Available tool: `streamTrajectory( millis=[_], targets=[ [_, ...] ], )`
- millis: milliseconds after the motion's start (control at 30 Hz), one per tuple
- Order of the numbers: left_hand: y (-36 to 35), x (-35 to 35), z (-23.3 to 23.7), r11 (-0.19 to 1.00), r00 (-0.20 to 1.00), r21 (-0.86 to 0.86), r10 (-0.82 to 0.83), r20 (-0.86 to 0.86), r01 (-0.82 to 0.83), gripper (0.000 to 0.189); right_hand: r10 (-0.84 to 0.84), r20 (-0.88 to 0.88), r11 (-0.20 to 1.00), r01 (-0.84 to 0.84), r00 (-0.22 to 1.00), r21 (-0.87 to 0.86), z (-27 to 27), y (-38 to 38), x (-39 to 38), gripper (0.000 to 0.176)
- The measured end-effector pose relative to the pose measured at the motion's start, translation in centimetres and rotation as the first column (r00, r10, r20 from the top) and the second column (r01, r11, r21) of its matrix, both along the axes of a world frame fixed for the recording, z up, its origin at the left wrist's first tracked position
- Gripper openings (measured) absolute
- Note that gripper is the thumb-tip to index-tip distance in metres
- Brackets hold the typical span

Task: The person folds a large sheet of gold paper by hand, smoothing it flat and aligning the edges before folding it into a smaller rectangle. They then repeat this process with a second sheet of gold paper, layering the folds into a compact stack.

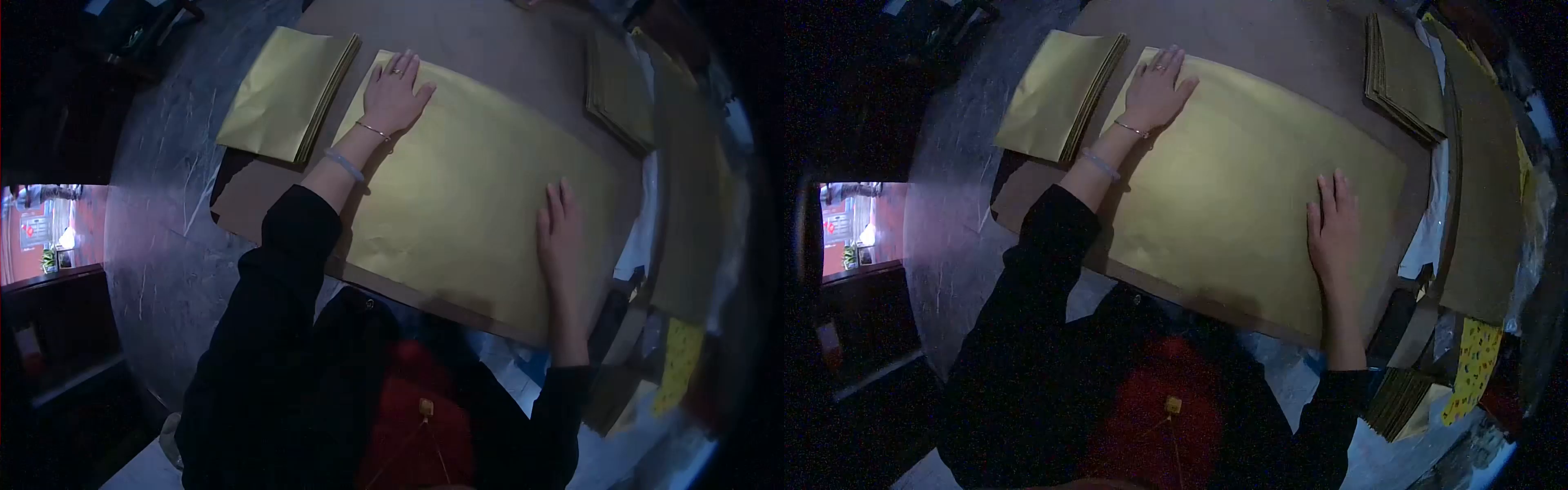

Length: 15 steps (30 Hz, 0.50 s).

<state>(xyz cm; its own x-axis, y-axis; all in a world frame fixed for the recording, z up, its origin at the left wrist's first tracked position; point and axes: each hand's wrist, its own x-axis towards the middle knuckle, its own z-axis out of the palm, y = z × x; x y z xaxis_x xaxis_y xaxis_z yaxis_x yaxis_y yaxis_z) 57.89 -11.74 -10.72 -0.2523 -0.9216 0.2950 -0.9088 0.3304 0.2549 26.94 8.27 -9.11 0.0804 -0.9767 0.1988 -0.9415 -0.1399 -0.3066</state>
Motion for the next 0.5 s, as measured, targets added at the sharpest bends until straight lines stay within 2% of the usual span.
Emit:
streamTrajectory(
  millis=[100, 200, 300, 367, 400, 467, 500],
  targets=[
    [-0.8, 2.3, -0.1, 0.998, 0.997, 0.030, 0.051, 0.052, -0.052, 0.070, 0.005, 0.003, 0.999, -0.004, 1.000, -0.047, -0.2, 0.0, -0.4, 0.042],
    [-0.7, 2.2, -0.2, 0.998, 0.994, 0.024, 0.064, 0.084, -0.066, 0.069, -0.015, 0.002, 1.000, 0.015, 1.000, -0.015, 0.4, 0.1, 0.0, 0.042],
    [-0.6, 1.9, 0.0, 0.997, 0.993, 0.030, 0.071, 0.097, -0.074, 0.069, -0.105, -0.083, 0.992, 0.110, 0.991, 0.063, 2.0, -0.8, 1.5, 0.041],
    [-0.4, 1.8, 0.5, 0.996, 0.991, 0.041, 0.072, 0.111, -0.077, 0.069, -0.083, 0.102, 0.996, 0.087, 0.991, -0.037, 2.9, -3.4, 4.4, 0.041],
    [-0.5, 1.8, 0.4, 0.997, 0.990, 0.021, 0.074, 0.124, -0.077, 0.069, 0.001, 0.170, 0.996, 0.015, 0.985, -0.089, 4.3, -5.2, 6.9, 0.041],
    [-0.6, 1.7, 0.2, 0.998, 0.994, 0.003, 0.062, 0.088, -0.063, 0.069, 0.058, 0.165, 0.987, -0.031, 0.985, -0.158, 3.0, -9.1, 10.7, 0.042],
    [-0.7, 1.9, 0.2, 0.998, 0.993, 0.012, 0.065, 0.102, -0.067, 0.069, 0.126, 0.134, 0.987, -0.111, 0.983, -0.116, 3.8, -10.7, 13.4, 0.042]
  ],
)
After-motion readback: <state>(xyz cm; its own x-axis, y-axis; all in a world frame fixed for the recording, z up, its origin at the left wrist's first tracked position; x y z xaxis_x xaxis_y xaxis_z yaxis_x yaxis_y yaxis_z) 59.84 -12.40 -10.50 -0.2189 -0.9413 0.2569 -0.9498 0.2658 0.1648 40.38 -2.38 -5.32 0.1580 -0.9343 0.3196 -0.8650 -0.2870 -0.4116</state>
